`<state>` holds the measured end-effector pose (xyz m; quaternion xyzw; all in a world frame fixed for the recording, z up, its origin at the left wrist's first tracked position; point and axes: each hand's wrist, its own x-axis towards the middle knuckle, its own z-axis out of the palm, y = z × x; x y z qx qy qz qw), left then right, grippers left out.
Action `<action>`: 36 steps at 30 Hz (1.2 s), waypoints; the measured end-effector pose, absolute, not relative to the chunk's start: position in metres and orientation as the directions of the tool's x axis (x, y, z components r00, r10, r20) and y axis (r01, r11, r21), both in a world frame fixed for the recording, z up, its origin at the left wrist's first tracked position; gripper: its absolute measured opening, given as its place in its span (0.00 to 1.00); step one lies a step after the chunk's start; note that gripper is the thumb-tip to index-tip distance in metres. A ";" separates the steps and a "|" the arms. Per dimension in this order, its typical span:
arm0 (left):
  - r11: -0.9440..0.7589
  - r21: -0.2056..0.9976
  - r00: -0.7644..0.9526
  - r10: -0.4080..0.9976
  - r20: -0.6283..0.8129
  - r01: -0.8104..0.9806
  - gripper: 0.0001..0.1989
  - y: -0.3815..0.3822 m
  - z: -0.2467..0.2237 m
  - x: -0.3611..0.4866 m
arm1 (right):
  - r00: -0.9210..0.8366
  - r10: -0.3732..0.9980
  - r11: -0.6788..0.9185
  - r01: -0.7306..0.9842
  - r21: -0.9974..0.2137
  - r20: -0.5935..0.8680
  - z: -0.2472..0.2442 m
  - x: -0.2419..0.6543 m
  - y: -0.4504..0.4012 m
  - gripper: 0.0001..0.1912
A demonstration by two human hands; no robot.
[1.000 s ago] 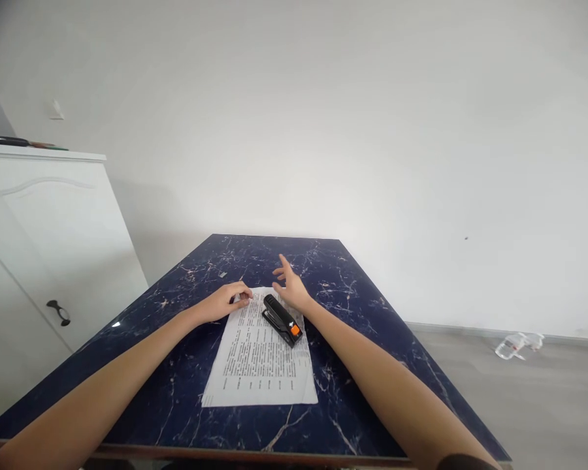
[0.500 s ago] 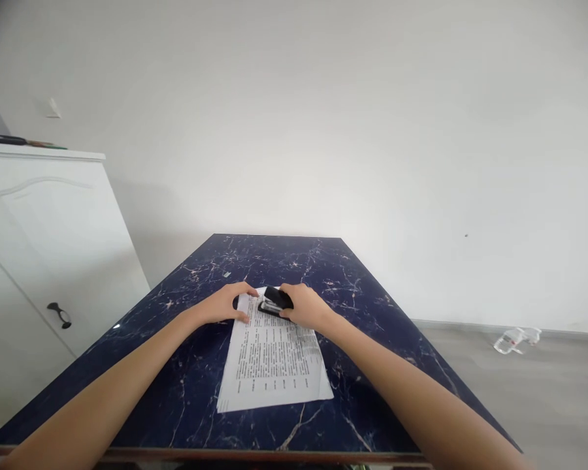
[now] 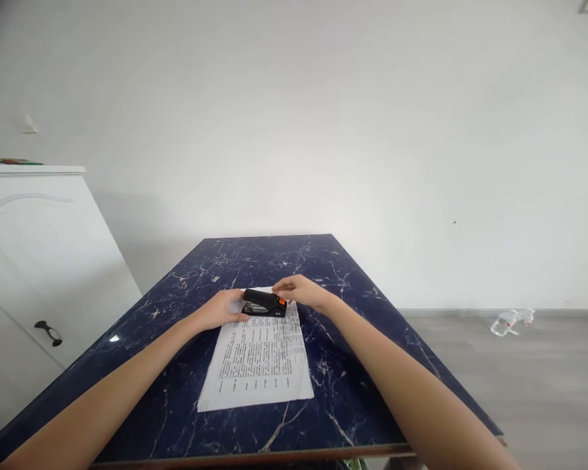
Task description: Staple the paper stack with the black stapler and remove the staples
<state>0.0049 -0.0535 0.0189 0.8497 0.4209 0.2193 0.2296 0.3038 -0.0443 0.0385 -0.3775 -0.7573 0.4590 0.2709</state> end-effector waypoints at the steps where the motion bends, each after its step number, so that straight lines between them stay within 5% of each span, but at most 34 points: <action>1: -0.540 0.572 0.540 0.820 0.191 0.617 0.23 -0.053 0.016 0.004 | -0.580 0.814 0.227 0.274 -0.935 0.028 0.037 0.310 -0.043 0.16; 13: -0.490 0.610 0.480 0.855 0.197 0.623 0.29 -0.058 0.008 0.003 | -0.473 0.876 -0.078 0.065 -0.995 -0.100 0.023 0.302 -0.039 0.18; 20: -0.521 0.619 0.507 0.834 0.220 0.588 0.31 -0.053 0.010 -0.003 | -0.418 0.902 0.235 0.260 -0.936 0.111 0.026 0.289 -0.054 0.14; 23: -0.520 0.596 0.352 0.854 0.384 0.612 0.21 -0.035 0.010 -0.029 | -0.494 0.843 0.411 0.335 -0.848 0.214 0.022 0.281 -0.060 0.18; 26: -0.443 0.440 0.190 0.840 0.509 0.781 0.23 -0.013 0.003 -0.065 | -0.545 0.808 0.509 0.452 -0.732 0.225 0.015 0.275 -0.063 0.17; 32: -0.244 0.300 0.180 0.958 0.224 0.922 0.26 0.008 -0.019 -0.094 | -0.532 0.809 0.545 0.516 -0.661 0.251 0.008 0.274 -0.063 0.13; 36: -0.281 0.270 0.221 0.947 0.232 0.921 0.24 0.006 -0.018 -0.090 | -0.521 0.815 0.539 0.523 -0.660 0.252 0.010 0.274 -0.064 0.13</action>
